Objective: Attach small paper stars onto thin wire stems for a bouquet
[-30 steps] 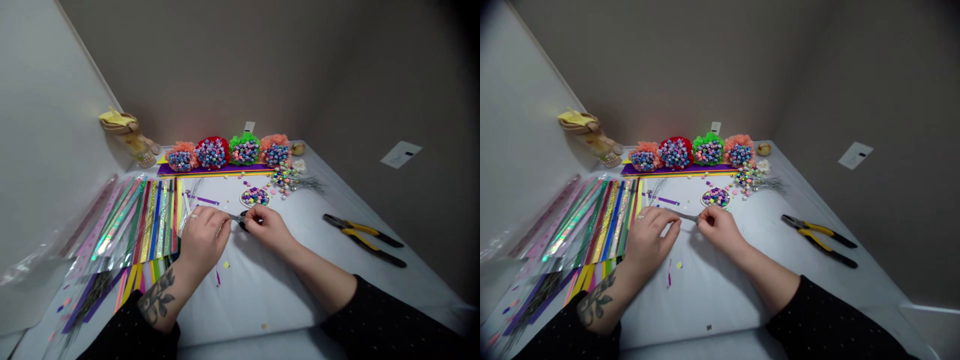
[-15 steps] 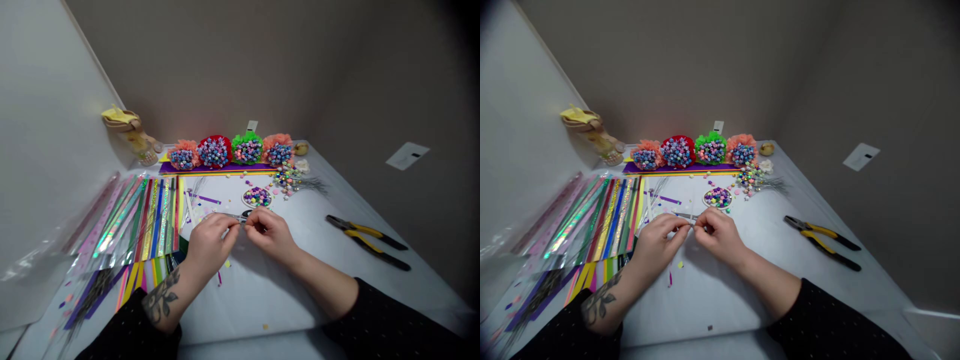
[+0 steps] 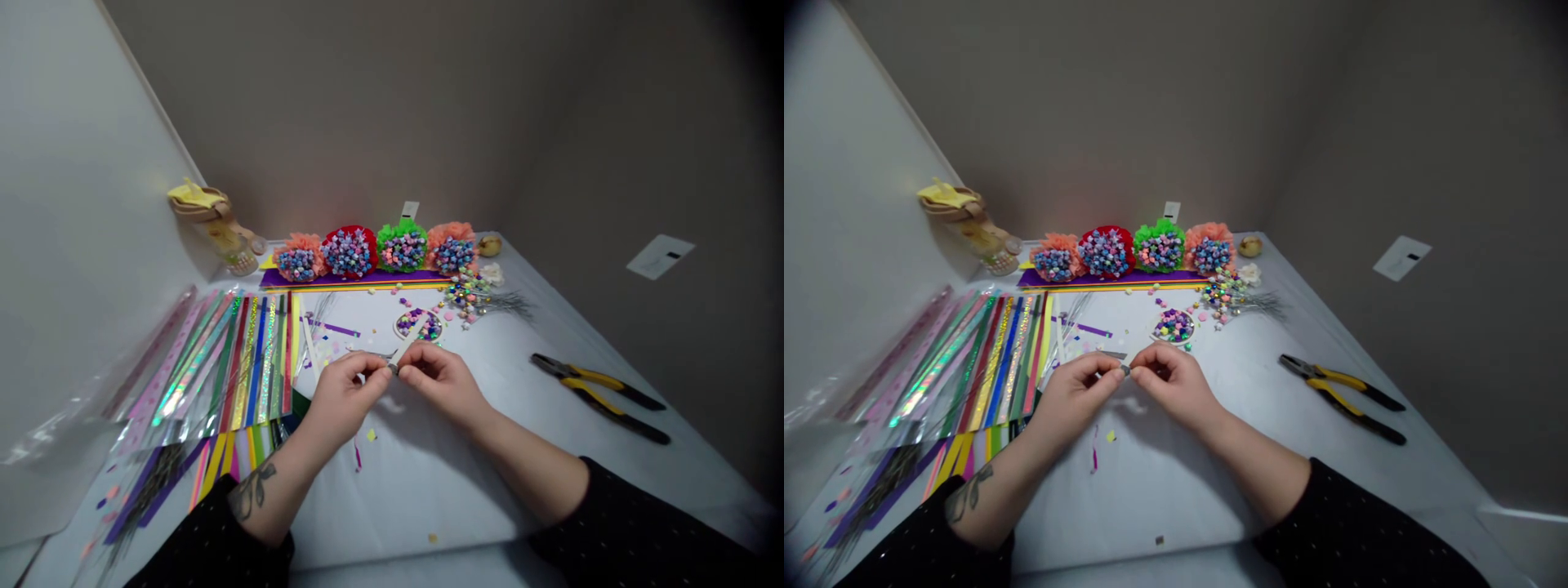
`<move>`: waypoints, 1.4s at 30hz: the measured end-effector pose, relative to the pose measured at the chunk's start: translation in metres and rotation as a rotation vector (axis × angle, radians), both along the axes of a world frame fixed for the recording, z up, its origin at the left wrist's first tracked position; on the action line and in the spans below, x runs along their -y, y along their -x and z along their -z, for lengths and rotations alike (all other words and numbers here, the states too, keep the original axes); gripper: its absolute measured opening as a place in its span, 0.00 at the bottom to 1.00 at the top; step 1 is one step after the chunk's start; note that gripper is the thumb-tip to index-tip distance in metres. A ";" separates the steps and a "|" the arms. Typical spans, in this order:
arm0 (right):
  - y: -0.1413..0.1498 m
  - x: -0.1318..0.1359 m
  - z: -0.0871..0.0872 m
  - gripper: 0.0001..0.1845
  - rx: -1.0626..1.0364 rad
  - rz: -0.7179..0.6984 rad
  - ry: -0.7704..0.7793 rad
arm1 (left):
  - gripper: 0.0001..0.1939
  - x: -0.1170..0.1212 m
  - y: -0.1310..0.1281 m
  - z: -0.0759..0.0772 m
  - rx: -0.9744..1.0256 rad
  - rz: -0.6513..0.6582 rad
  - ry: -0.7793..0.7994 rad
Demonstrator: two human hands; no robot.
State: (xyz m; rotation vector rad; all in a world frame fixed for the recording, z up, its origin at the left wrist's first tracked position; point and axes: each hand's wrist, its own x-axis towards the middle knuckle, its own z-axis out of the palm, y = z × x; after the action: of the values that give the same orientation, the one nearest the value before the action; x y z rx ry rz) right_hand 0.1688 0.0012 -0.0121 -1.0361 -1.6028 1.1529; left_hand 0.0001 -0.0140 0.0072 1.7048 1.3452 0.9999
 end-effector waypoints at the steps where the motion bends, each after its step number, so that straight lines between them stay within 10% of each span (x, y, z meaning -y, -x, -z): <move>1: 0.000 0.000 0.000 0.07 -0.023 -0.008 0.023 | 0.06 0.000 0.000 0.000 0.015 0.007 0.021; 11: -0.001 -0.001 0.008 0.09 -0.064 -0.059 0.113 | 0.06 -0.001 0.000 -0.004 0.031 0.067 0.044; 17: 0.000 0.006 0.001 0.05 0.123 0.159 -0.165 | 0.06 -0.001 -0.001 -0.003 0.066 -0.034 0.122; 23: 0.003 0.003 0.004 0.08 -0.051 -0.014 0.107 | 0.06 -0.001 0.000 -0.003 0.045 0.025 0.073; 42: -0.001 0.001 0.007 0.09 -0.093 -0.052 0.169 | 0.06 0.000 0.003 0.003 -0.129 0.076 -0.116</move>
State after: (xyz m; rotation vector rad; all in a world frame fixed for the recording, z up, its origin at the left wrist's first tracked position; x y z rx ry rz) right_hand 0.1697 0.0007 -0.0187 -1.0372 -1.4864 1.3708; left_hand -0.0027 -0.0136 0.0046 1.9215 1.3142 0.9554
